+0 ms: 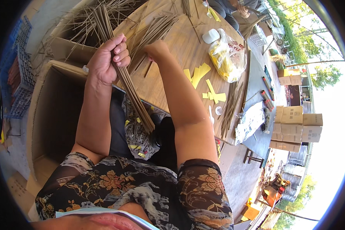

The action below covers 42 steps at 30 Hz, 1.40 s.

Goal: The person gathers thin sticks, aligns them into bundles, and secures each bundle with yellow paper tape. They repeatedly pick up sticks, wrap the tape around the bundle, and place the finished bundle aside.

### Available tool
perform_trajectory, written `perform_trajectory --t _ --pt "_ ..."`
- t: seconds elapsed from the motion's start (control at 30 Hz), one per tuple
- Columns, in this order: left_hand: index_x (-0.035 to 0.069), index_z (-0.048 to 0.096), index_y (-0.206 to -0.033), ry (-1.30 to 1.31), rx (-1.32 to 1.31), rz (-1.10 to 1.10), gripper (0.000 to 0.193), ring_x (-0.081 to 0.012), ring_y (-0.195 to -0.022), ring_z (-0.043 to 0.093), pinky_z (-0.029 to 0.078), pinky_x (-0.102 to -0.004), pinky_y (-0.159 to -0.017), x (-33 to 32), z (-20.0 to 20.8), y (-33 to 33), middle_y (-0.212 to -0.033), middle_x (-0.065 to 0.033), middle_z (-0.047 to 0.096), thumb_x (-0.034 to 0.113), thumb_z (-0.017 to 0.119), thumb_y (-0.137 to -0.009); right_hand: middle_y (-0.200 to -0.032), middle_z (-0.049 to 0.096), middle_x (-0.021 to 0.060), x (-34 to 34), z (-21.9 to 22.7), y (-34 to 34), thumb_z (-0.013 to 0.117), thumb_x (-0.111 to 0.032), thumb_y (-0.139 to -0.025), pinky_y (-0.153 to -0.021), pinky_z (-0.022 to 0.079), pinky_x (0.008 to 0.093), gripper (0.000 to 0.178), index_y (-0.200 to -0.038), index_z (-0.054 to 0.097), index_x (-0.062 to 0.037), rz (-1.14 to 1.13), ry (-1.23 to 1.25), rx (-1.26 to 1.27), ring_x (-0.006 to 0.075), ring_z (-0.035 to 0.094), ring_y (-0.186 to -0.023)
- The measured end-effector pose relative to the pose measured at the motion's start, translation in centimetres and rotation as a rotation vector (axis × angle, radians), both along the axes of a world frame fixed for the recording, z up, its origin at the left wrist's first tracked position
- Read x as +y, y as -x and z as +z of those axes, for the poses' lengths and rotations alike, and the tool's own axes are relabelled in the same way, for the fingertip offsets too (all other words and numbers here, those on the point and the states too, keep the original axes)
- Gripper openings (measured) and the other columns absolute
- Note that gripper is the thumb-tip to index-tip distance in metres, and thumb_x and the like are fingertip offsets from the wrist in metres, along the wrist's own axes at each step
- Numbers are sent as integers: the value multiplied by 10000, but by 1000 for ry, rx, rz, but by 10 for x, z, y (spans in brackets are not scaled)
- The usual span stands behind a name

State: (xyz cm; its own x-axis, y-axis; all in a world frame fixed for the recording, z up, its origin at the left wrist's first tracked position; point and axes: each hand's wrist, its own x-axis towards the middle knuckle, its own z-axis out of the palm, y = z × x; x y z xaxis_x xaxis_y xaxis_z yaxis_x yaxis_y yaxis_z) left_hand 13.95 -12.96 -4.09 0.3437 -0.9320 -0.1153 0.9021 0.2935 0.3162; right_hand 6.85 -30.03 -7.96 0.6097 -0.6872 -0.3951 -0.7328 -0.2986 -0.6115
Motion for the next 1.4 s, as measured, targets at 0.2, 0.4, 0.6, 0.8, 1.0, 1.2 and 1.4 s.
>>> perform_trajectory --t 0.2,0.4,0.6,0.8,1.0,1.2,1.4 --pt "45 485 -794 0 -11 -11 140 -59 -425 344 281 -206 -403 0 -5 -4 -548 29 403 149 571 -832 -562 538 84 3 16 11 594 -126 -701 -381 411 254 173 -616 546 17 -329 -209 -196 152 505 -417" --pt "31 499 -815 -17 12 -70 139 -72 -433 401 331 -204 -404 -6 -11 0 -594 -9 479 151 561 -848 -566 544 73 1 29 41 590 -134 -751 -387 420 244 178 -660 560 16 -288 -238 -275 145 518 -435" --pt "-52 459 -930 -75 40 -223 236 -253 -770 622 552 -360 -680 -23 -29 1 -886 -214 593 159 536 -858 -567 548 53 12 51 80 588 -148 -795 -405 416 232 197 -678 569 9 -99 -143 -312 119 515 -451" --pt "-86 382 -1056 -269 -92 -119 360 -334 -944 564 514 -447 -793 -46 -24 33 -994 -274 534 186 526 -869 -567 532 43 56 80 110 588 -175 -800 -434 418 230 239 -667 542 19 -17 -57 -299 99 515 -468" --pt "-48 469 -950 -156 -144 -182 322 -304 -900 582 509 -430 -796 -54 -30 46 -929 -226 558 254 542 -863 -564 555 100 78 74 121 591 -171 -750 -453 448 278 240 -739 552 66 26 53 -233 148 553 -474" --pt "-25 519 -929 -206 -265 -160 290 -236 -797 616 532 -371 -730 -48 -26 44 -860 -165 596 223 615 -815 -681 565 221 88 67 116 578 -207 -725 -631 451 394 251 -748 538 40 256 313 -150 354 578 -686" --pt "26 533 -921 6 -222 -185 180 -54 -583 487 417 -220 -545 -28 -23 8 -725 -9 531 146 613 -812 -625 557 52 75 58 120 589 -295 -830 -504 434 267 311 -759 552 5 -30 -342 -439 95 533 -536"
